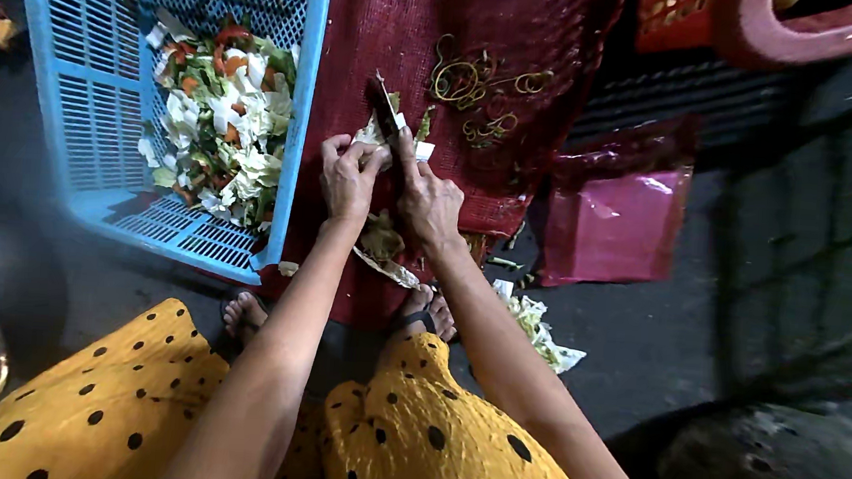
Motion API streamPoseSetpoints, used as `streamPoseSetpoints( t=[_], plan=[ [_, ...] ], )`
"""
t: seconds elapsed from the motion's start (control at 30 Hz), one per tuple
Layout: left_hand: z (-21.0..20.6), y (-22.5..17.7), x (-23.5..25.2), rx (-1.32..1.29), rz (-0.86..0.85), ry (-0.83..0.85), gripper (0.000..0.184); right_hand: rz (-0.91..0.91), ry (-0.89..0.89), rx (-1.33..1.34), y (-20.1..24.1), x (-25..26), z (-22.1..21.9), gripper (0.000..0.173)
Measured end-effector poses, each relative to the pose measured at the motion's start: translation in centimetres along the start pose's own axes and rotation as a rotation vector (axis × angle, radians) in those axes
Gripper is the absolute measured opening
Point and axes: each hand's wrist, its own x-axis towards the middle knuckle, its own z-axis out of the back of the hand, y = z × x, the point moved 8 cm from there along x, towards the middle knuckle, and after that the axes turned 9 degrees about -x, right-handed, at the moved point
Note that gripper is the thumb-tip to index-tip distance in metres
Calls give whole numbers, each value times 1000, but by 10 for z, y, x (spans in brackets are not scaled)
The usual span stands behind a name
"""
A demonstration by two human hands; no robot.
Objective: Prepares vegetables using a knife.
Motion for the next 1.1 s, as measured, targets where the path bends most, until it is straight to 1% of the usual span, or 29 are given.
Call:
streamPoseSetpoints(
  t=[0.1, 0.23, 0.3, 0.37, 0.43, 0.5, 0.57, 0.6, 0.63, 0.7, 0.77, 0.87, 0.93, 1.1],
  plan=[
    [-1, -3, -2, 6, 30, 19, 19, -12, 15, 6, 1, 0, -1, 66],
    [10, -3, 3, 62, 111, 117, 35, -28, 33, -9, -1, 0, -4, 67],
    [22, -4, 1, 109, 92, 117, 36, -35, 45, -11, -2, 1, -5, 69],
    [35, -7, -6, 113, 39, 74, 35, -25, 30, -7, -1, 0, -5, 69],
    [43, -13, -12, -7, -6, 18, 37, -23, 4, 2, -2, 0, -5, 68],
    [38, -25, -10, -257, -25, 24, 46, -21, -42, 16, -4, -1, -3, 67],
    [24, -28, 0, -506, 3, 48, 45, -41, -64, 60, -8, -6, 3, 63],
    [15, -22, 6, -567, 57, 70, 43, -60, -70, 98, -10, -10, 7, 61],
    [6, -14, 12, -568, 122, 93, 41, -72, -63, 126, -12, -15, 13, 61],
    [-6, 4, 18, -426, 224, 123, 39, -80, -55, 140, -13, -26, 22, 61],
    [-8, 10, 17, -287, 261, 110, 36, -65, -67, 139, -11, -37, 24, 62],
    [-9, 8, 18, -185, 277, 98, 34, 3, -26, 123, 0, -47, 17, 70],
    [-7, 7, 24, -139, 254, 91, 32, 45, -21, 111, 8, -45, 8, 72],
    [-4, 5, 22, -75, 214, 95, 31, 98, -27, 76, 13, -44, -6, 68]
  ],
)
